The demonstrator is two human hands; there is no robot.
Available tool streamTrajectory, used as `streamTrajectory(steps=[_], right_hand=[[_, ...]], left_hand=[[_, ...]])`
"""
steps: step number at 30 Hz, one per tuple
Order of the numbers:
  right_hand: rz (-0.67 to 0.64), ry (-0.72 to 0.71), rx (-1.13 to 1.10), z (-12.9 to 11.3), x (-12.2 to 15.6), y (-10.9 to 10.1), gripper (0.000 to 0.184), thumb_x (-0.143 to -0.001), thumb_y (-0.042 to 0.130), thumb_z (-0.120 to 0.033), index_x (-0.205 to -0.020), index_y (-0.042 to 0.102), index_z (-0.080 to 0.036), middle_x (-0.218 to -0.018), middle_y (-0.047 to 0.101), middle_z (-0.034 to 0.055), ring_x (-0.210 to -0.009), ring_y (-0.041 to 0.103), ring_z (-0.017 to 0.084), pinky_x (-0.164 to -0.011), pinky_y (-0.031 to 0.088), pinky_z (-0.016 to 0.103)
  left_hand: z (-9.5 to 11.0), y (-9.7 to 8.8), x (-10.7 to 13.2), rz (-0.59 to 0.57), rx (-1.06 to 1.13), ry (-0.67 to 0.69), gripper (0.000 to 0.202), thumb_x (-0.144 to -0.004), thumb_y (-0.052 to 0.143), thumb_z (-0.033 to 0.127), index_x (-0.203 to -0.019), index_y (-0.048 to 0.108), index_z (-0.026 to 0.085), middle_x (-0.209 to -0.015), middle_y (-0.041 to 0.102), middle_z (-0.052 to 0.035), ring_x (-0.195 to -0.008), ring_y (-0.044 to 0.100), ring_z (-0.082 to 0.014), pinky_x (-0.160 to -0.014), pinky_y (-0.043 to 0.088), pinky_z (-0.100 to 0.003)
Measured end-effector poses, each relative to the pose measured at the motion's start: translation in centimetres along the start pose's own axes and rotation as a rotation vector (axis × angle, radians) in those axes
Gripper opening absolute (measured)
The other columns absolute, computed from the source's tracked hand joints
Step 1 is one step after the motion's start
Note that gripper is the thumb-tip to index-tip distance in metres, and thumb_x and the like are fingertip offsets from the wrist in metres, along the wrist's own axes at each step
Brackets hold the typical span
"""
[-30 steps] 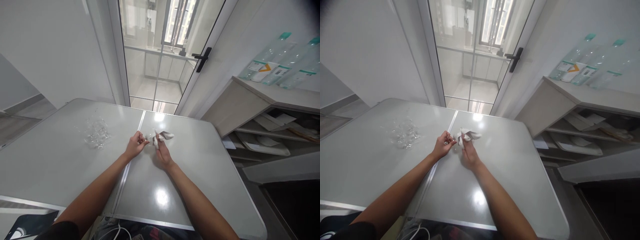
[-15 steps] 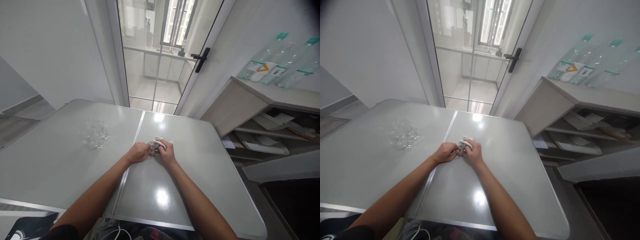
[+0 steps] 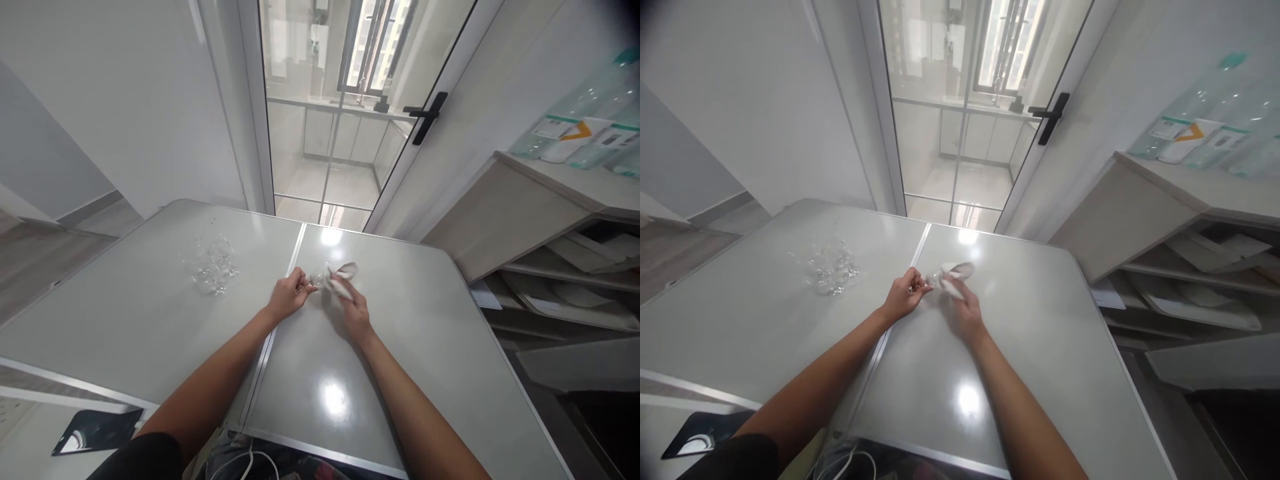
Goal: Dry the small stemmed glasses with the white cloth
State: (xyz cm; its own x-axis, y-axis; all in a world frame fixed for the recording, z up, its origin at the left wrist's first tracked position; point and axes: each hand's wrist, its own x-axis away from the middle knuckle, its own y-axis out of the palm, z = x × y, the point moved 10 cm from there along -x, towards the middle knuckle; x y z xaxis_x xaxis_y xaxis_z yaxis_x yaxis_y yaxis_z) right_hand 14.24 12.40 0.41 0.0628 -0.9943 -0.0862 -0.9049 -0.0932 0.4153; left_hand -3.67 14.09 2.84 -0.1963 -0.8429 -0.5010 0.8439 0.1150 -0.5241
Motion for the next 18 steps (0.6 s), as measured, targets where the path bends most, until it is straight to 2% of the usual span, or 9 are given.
streamTrajectory(steps=[4, 5, 7, 10, 12, 15, 18], right_hand=[[-0.225, -0.411, 0.637, -3.1, 1.0, 3.0, 0.039, -0.083, 0.064, -0.023, -0.120, 0.075, -0.032, -0.141, 0.061, 0.0034, -0.147, 0.036, 0.033, -0.124, 0.017, 0.056], [-0.250, -0.468, 0.723, -3.3, 1.1, 3.3, 0.043, -0.082, 0.063, -0.022, -0.122, 0.074, -0.032, -0.140, 0.062, 0.0037, -0.147, 0.037, 0.034, -0.123, 0.018, 0.057], [-0.259, -0.494, 0.805, -3.3, 1.1, 3.4, 0.045, -0.079, 0.064, -0.021, -0.122, 0.074, -0.032, -0.132, 0.066, 0.0054, -0.139, 0.045, 0.035, -0.119, 0.027, 0.057], [-0.177, -0.367, 0.738, -2.8, 0.4, 2.1, 0.034, -0.078, 0.065, -0.022, -0.109, 0.078, -0.029, -0.111, 0.072, 0.0071, -0.112, 0.061, 0.033, -0.105, 0.043, 0.049], [-0.133, -0.218, 0.560, -2.0, -0.2, 1.1, 0.023, -0.081, 0.063, -0.025, -0.097, 0.080, -0.025, -0.099, 0.074, 0.0062, -0.096, 0.064, 0.028, -0.094, 0.048, 0.042], [-0.088, -0.017, 0.226, -0.4, -0.7, 0.4, 0.021, -0.086, 0.060, -0.033, -0.090, 0.078, -0.021, -0.092, 0.075, 0.0047, -0.088, 0.066, 0.024, -0.085, 0.051, 0.035], [-0.046, 0.096, -0.033, 0.8, -0.8, 0.4, 0.027, -0.089, 0.060, -0.041, -0.096, 0.076, -0.021, -0.098, 0.076, 0.0051, -0.093, 0.069, 0.025, -0.087, 0.054, 0.037]], left_hand=[[2.1, 1.2, 0.6, -0.092, -0.176, 0.225, 0.017, -0.089, 0.057, 0.020, -0.085, 0.041, 0.024, -0.064, 0.055, 0.0048, -0.051, 0.053, -0.0131, -0.051, 0.036, -0.024], [2.5, 1.5, 0.9, -0.115, -0.196, 0.273, 0.015, -0.088, 0.056, 0.019, -0.085, 0.043, 0.024, -0.063, 0.055, 0.0041, -0.051, 0.054, -0.0144, -0.051, 0.035, -0.025], [3.3, 2.2, 1.4, -0.159, -0.219, 0.345, 0.012, -0.087, 0.056, 0.019, -0.083, 0.045, 0.023, -0.060, 0.054, 0.0030, -0.052, 0.055, -0.0165, -0.050, 0.034, -0.027], [4.4, 3.0, 2.0, -0.219, -0.270, 0.456, 0.013, -0.092, 0.058, 0.023, -0.084, 0.048, 0.023, -0.061, 0.056, 0.0015, -0.053, 0.057, -0.0178, -0.052, 0.035, -0.029], [4.9, 3.1, 2.3, -0.227, -0.278, 0.506, 0.017, -0.095, 0.059, 0.028, -0.083, 0.049, 0.023, -0.061, 0.057, 0.0013, -0.054, 0.057, -0.0177, -0.053, 0.036, -0.029], [4.6, 2.6, 2.0, -0.202, -0.216, 0.464, 0.022, -0.095, 0.062, 0.034, -0.082, 0.048, 0.022, -0.063, 0.057, 0.0016, -0.055, 0.057, -0.0167, -0.053, 0.037, -0.029], [3.7, 2.4, 1.5, -0.202, -0.125, 0.358, 0.025, -0.092, 0.066, 0.036, -0.081, 0.047, 0.022, -0.064, 0.057, 0.0026, -0.055, 0.055, -0.0148, -0.054, 0.039, -0.027]])
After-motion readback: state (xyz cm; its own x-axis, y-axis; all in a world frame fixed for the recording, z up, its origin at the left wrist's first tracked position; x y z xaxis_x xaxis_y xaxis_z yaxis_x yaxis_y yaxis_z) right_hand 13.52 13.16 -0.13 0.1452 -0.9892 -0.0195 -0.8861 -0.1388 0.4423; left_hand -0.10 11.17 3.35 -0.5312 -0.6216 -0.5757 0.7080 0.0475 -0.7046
